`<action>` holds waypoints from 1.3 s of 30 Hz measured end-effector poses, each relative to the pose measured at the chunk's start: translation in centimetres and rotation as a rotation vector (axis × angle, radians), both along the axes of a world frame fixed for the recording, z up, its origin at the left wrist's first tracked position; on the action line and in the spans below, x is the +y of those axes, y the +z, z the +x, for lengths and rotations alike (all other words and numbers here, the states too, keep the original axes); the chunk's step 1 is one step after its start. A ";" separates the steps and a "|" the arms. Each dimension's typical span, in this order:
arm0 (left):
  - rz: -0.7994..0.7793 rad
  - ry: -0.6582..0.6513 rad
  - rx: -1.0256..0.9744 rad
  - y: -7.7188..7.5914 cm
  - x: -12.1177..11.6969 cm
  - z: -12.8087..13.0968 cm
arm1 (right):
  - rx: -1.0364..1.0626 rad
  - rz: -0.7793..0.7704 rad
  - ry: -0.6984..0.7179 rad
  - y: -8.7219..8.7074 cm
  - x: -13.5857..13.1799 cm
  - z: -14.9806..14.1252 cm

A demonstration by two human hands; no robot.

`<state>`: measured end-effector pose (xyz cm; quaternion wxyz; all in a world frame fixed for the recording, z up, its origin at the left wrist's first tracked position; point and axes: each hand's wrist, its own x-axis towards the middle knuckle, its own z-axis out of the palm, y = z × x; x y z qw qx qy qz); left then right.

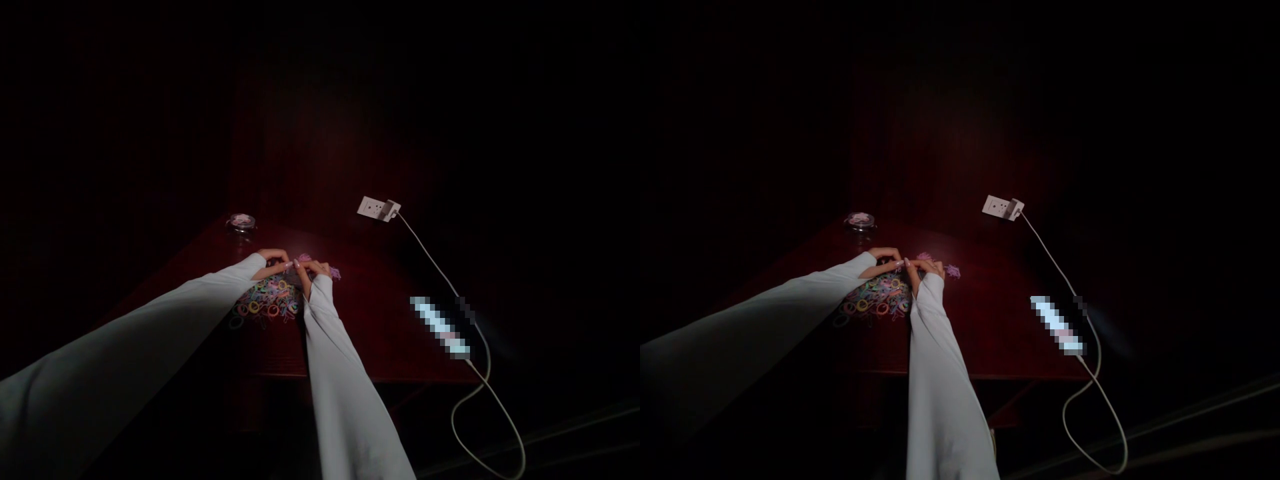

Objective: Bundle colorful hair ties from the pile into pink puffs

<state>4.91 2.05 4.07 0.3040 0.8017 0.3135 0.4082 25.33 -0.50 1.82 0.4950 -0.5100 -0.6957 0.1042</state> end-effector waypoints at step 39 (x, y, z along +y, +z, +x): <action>0.062 0.001 0.053 -1.1 1.2 -0.1 | -0.053 -0.123 -0.624 -1.0 4.4 12.0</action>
